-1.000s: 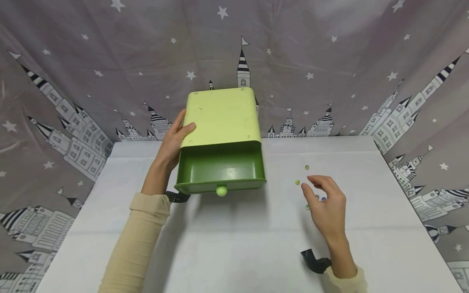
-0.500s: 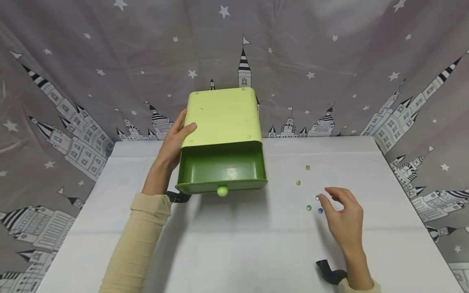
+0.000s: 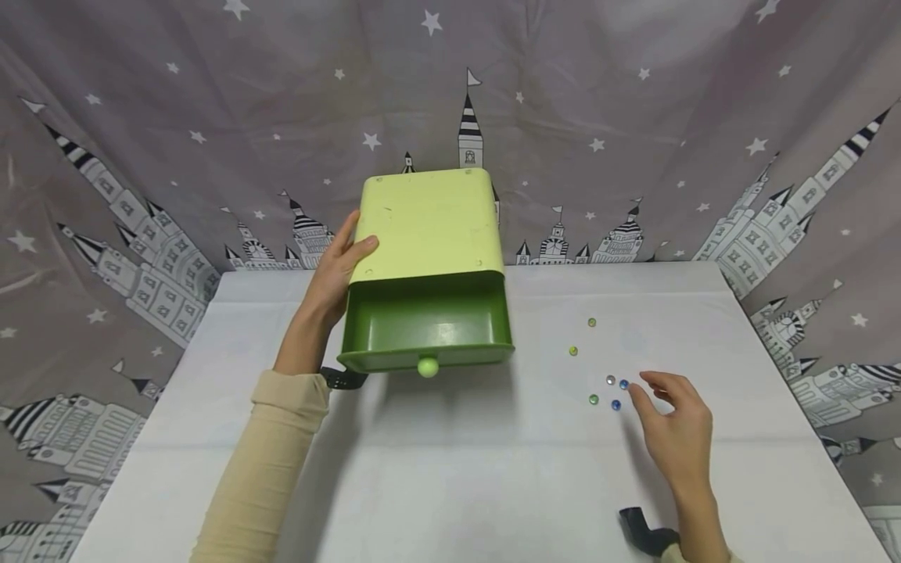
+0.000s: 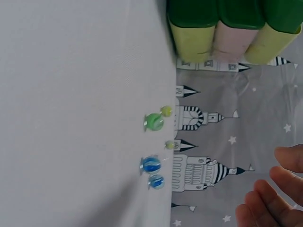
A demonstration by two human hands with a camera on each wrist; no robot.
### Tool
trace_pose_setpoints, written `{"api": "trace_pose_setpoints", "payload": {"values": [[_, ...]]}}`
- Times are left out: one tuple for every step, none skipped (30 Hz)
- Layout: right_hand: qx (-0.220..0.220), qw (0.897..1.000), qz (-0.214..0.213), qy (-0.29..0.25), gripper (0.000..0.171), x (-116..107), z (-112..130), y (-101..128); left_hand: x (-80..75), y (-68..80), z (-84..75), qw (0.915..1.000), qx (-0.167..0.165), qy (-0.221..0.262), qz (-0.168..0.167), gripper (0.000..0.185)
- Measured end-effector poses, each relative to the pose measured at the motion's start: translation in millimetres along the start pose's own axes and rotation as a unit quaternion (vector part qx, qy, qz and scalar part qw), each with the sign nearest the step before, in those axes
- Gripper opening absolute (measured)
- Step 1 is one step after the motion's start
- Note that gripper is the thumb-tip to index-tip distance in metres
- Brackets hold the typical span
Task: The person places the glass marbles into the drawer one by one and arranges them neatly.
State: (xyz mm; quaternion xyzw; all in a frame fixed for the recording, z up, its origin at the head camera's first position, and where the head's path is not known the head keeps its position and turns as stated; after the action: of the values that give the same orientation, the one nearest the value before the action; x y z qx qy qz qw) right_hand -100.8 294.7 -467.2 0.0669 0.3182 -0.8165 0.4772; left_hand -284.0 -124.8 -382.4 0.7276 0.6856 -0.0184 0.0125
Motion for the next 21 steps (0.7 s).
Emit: {"api": "trace_pose_setpoints", "payload": {"values": [[0.002, 1.000, 0.002, 0.003, 0.020, 1, -2, 0, -0.2, 0.1, -0.1, 1.0000, -0.001, -0.001, -0.001, 0.076], [0.003, 1.000, 0.003, 0.007, 0.020, 1, -3, -1, -0.4, 0.2, -0.3, 1.0000, 0.000, -0.002, -0.001, 0.077], [0.002, 1.000, 0.005, 0.012, 0.020, 2, -5, -1, -0.4, 0.3, -0.6, 1.0000, 0.000, -0.003, -0.001, 0.077], [0.002, 1.000, 0.008, 0.016, 0.020, 2, -7, -2, -0.5, 0.5, -0.8, 1.0000, 0.000, -0.004, -0.002, 0.077], [0.001, 1.000, 0.012, 0.020, 0.020, 3, -8, -3, -0.7, 0.6, -1.0, 1.0000, -0.001, -0.006, -0.002, 0.077], [0.001, 1.000, 0.016, 0.025, 0.020, 3, -10, -3, -0.9, 0.6, -1.1, 1.0000, -0.002, -0.007, -0.003, 0.077], [0.000, 0.999, 0.020, 0.027, 0.020, 4, -12, -4, -0.8, 0.8, -1.1, 1.0000, -0.003, -0.009, -0.003, 0.078], [0.000, 0.999, 0.024, 0.031, 0.020, 4, -13, -4, -0.7, 0.7, -1.1, 1.0000, -0.002, -0.008, -0.003, 0.078], [0.003, 0.999, 0.029, 0.037, 0.020, 4, -15, -4, -0.4, 0.6, -1.1, 0.9999, -0.003, -0.009, -0.004, 0.077], [0.007, 0.998, 0.033, 0.043, 0.020, 5, -16, -4, 0.0, 0.3, -1.0, 1.0000, -0.004, -0.008, -0.004, 0.078], [0.012, 0.998, 0.038, 0.048, 0.020, 5, -18, -4, 0.4, -0.1, -0.9, 1.0000, -0.004, -0.008, -0.003, 0.078], [0.017, 0.998, 0.042, 0.053, 0.020, 5, -20, -4, 0.9, -0.4, -0.7, 1.0000, -0.004, -0.008, -0.002, 0.078], [0.022, 0.997, 0.048, 0.060, 0.020, 5, -21, -4, 1.4, -0.6, -0.5, 1.0000, -0.004, -0.008, -0.002, 0.078], [0.027, 0.996, 0.055, 0.069, 0.020, 5, -23, -4, 1.7, -0.8, -0.3, 1.0000, -0.004, -0.007, -0.002, 0.078], [0.031, 0.995, 0.061, 0.073, 0.021, 6, -24, -4, 1.8, -0.8, -0.2, 1.0000, -0.005, -0.008, -0.003, 0.078], [0.033, 0.994, 0.067, 0.076, 0.021, 6, -26, -5, 1.5, -0.6, 0.1, 0.9999, -0.005, -0.010, -0.003, 0.078], [0.034, 0.994, 0.073, 0.078, 0.021, 7, -28, -5, 1.1, -0.1, 0.1, 0.9999, -0.005, -0.012, -0.004, 0.078], [0.032, 0.993, 0.079, 0.081, 0.022, 7, -30, -6, 0.6, 0.3, 0.1, 0.9999, -0.006, -0.012, -0.005, 0.078], [0.031, 0.992, 0.084, 0.083, 0.022, 8, -32, -6, 0.1, 0.7, 0.0, 0.9999, -0.005, -0.013, -0.006, 0.078], [0.030, 0.992, 0.088, 0.082, 0.022, 8, -34, -7, -0.4, 1.1, 0.0, 0.9999, -0.005, -0.012, -0.006, 0.078], [0.028, 0.992, 0.092, 0.082, 0.022, 9, -36, -7, -0.8, 1.5, -0.2, 0.9999, -0.005, -0.012, -0.006, 0.078]]}}
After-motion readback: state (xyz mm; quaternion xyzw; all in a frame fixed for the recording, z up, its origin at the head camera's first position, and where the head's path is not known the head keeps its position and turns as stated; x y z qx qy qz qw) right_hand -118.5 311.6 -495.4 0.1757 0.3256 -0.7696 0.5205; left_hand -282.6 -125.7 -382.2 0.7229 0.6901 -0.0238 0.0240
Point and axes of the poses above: each hand's wrist, its own y-axis away from the middle knuckle, its own x-axis out of the palm, z = x × y, the point moved 2 cm from there along -y, towards the middle knuckle, and after that the axes turned 3 degrees about -y, right-handed, at the moved point
